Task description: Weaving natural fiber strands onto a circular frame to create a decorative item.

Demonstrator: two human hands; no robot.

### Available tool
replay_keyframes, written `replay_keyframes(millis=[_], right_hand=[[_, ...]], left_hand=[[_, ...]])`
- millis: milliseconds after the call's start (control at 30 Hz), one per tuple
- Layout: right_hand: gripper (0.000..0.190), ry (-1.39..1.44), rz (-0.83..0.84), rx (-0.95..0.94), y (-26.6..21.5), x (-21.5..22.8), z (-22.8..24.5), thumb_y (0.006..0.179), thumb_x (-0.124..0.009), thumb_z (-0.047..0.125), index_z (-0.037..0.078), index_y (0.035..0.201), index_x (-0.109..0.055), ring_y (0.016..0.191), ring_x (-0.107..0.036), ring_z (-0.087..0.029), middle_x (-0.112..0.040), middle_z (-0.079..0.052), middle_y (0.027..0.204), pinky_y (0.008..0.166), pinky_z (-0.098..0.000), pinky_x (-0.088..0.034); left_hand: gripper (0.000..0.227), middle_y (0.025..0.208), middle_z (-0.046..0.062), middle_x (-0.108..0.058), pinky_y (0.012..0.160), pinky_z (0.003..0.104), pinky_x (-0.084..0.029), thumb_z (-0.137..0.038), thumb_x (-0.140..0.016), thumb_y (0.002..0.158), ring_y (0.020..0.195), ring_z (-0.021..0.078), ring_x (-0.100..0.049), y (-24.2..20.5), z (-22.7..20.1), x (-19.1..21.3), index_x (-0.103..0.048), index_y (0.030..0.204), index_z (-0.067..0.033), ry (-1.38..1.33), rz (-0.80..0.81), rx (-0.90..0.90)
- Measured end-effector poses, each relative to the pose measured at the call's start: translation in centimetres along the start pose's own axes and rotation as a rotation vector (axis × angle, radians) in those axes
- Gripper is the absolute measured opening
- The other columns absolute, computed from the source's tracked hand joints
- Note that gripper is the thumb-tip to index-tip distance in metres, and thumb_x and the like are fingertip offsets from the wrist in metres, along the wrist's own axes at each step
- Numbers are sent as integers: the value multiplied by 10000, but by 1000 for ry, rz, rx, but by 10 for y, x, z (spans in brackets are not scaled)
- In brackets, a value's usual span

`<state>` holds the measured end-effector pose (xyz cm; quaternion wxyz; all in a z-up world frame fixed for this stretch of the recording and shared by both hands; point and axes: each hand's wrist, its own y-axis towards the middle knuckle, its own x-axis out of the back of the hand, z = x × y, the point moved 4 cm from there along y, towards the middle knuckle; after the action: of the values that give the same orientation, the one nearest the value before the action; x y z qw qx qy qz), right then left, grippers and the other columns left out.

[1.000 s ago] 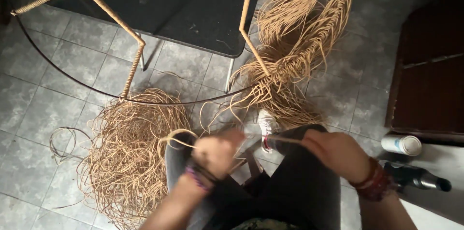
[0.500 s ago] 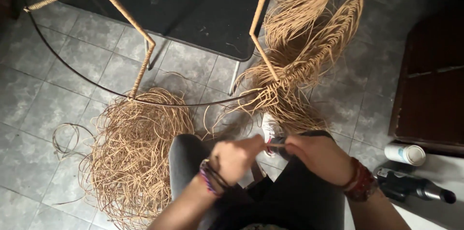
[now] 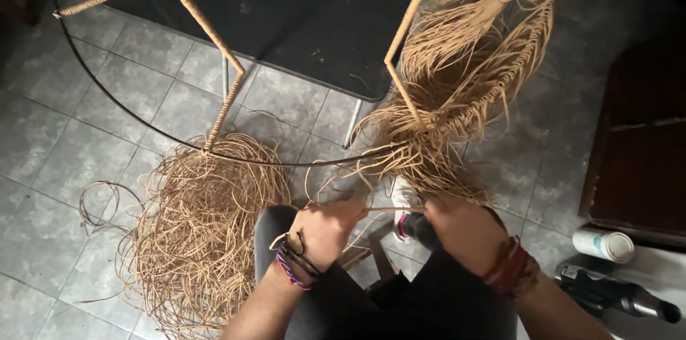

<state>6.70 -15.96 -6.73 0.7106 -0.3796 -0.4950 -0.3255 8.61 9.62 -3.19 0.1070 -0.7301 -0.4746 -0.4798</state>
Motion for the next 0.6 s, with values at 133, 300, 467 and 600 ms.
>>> replay_keyframes(millis=[133,300,467,600], right_hand=[[57,-12,-24,71,5,0,9,839,-563,24,76,846,-539,798,-614,-321,-635,-120,864,780,-461,-519],[174,75,-29,207,10,15,17,910,-575,64,101,768,-480,709,-561,-285,-563,-93,793,675,-448,-478],[234,247,147,-193,8,-12,-11,1036,-431,342,149,929,-509,646,-641,-350,-690,-76,785,619,-507,-459],[217,-201,-139,-221,3,-53,-32,992,-474,519,333,914,-554,564,-738,-246,-673,45,599,478,-350,-566]], left_hand=[[29,766,-5,-693,443,368,-492,-214,-641,951,636,189,-683,-5,14,-4,-646,979,-211,-22,5,100],[134,734,-10,-711,410,347,-496,-344,-620,1013,563,191,-687,2,20,4,-693,1034,-233,45,-39,117],[143,636,10,-682,398,404,-533,-333,-612,1020,480,231,-660,10,22,7,-694,1087,-237,-16,-13,149],[155,819,-97,-778,598,308,-603,-444,-542,1031,709,138,-760,5,35,-14,-665,1023,-350,70,37,211]])
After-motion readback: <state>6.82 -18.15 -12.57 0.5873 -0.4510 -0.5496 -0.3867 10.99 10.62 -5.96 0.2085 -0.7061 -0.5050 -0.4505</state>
